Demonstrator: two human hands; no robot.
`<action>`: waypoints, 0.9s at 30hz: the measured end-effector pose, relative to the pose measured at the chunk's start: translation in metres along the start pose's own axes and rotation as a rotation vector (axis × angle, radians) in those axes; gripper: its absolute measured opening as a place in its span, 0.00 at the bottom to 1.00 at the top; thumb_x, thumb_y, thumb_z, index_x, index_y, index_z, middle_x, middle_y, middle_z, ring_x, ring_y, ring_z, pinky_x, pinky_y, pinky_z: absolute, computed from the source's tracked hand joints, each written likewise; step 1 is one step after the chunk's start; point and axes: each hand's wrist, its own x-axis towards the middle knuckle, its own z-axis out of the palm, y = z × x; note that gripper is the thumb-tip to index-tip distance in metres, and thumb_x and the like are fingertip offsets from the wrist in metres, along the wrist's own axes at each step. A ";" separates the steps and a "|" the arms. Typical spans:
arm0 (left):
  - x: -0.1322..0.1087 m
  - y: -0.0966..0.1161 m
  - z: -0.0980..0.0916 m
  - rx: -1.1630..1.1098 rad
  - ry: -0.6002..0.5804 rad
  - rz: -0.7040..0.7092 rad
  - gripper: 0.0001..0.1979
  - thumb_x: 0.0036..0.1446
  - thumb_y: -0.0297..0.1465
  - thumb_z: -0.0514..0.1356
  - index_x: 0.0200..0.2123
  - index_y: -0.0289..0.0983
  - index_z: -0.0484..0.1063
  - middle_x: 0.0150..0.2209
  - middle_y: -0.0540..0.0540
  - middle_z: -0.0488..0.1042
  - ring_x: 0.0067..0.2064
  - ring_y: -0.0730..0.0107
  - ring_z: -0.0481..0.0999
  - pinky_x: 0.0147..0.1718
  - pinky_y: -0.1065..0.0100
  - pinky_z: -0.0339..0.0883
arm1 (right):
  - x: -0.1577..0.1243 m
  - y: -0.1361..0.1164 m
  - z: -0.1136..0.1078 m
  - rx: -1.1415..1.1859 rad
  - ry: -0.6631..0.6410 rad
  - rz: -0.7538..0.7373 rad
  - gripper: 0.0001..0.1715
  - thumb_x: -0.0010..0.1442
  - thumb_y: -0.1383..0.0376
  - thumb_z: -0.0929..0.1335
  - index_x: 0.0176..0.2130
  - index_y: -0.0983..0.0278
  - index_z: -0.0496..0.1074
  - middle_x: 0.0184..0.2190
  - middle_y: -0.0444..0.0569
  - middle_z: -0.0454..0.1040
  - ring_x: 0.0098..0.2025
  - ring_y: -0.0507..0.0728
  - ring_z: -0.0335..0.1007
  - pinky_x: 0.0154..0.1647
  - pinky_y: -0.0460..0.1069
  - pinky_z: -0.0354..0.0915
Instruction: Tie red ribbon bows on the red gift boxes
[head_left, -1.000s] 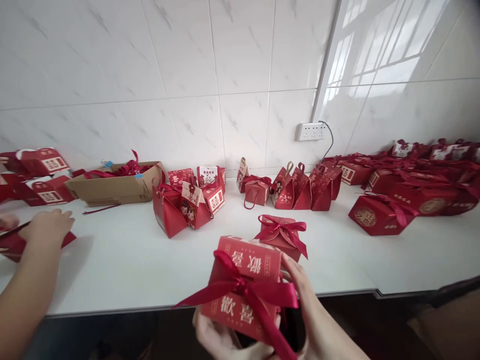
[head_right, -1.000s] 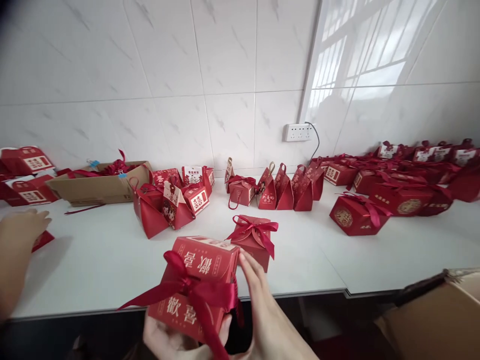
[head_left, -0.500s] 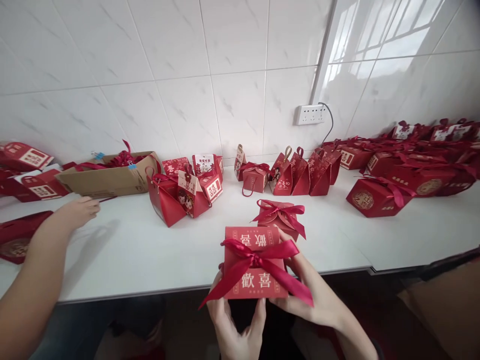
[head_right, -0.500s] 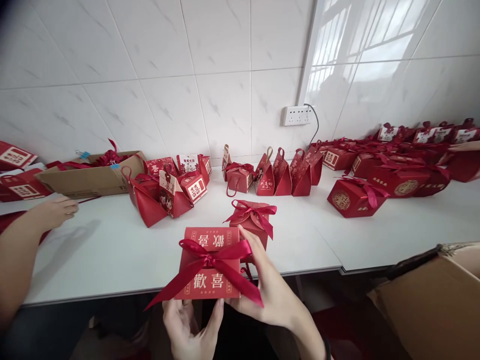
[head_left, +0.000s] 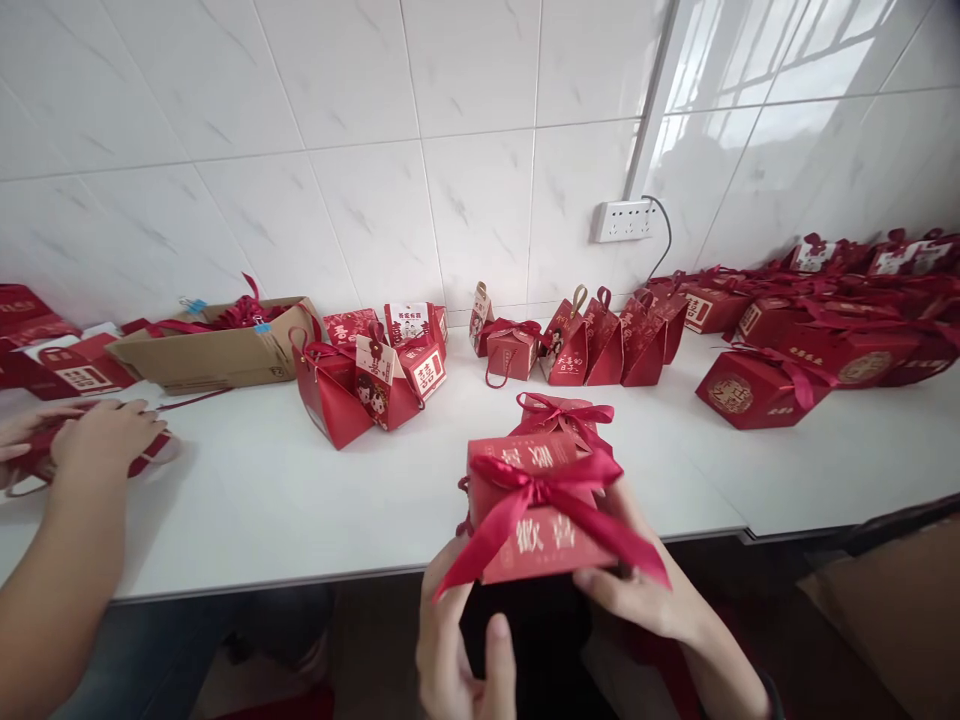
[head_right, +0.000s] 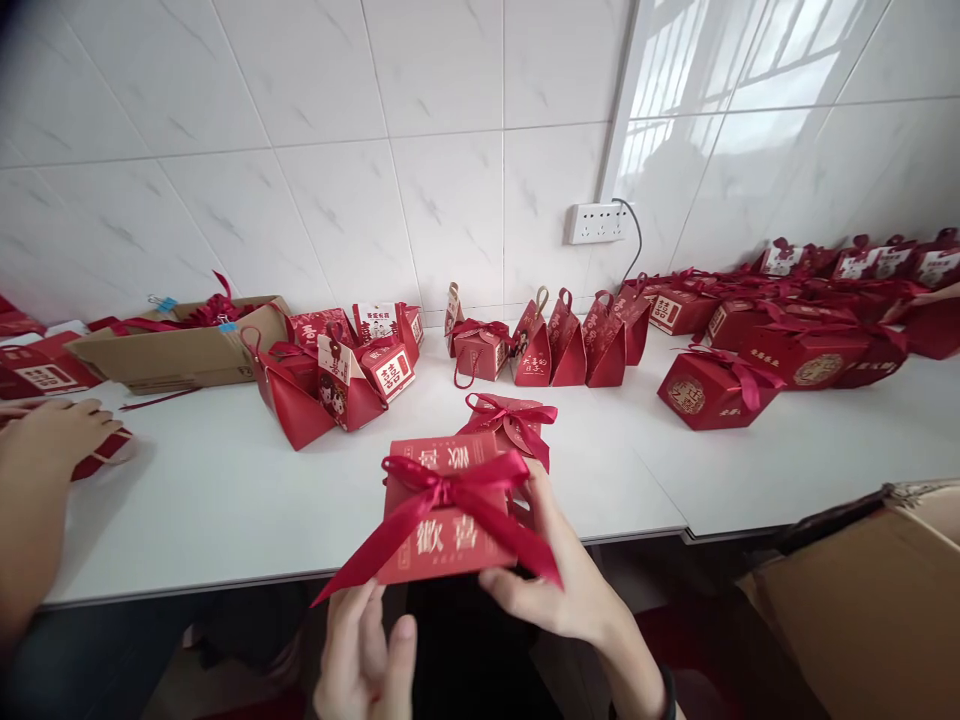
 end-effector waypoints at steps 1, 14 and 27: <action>0.008 0.002 -0.004 -0.041 -0.072 0.004 0.12 0.57 0.30 0.55 0.44 0.38 0.71 0.45 0.40 0.71 0.47 0.55 0.72 0.42 0.58 0.71 | 0.000 0.002 0.001 -0.020 0.036 -0.002 0.44 0.54 0.58 0.68 0.63 0.56 0.45 0.58 0.56 0.58 0.58 0.66 0.60 0.50 0.58 0.67; 0.036 -0.008 -0.015 -0.534 -0.344 -0.376 0.35 0.46 0.50 0.61 0.53 0.37 0.63 0.52 0.35 0.67 0.54 0.44 0.67 0.47 0.52 0.68 | -0.011 0.034 0.029 -0.113 0.184 -0.112 0.32 0.54 0.63 0.69 0.56 0.58 0.56 0.52 0.56 0.59 0.53 0.63 0.63 0.47 0.54 0.69; 0.033 0.018 -0.009 -0.263 -0.144 -0.475 0.14 0.52 0.40 0.61 0.25 0.36 0.65 0.39 0.44 0.69 0.41 0.62 0.72 0.30 0.73 0.69 | -0.020 0.015 0.023 -0.189 0.120 -0.115 0.53 0.50 0.65 0.70 0.64 0.58 0.38 0.62 0.58 0.48 0.64 0.70 0.47 0.59 0.62 0.58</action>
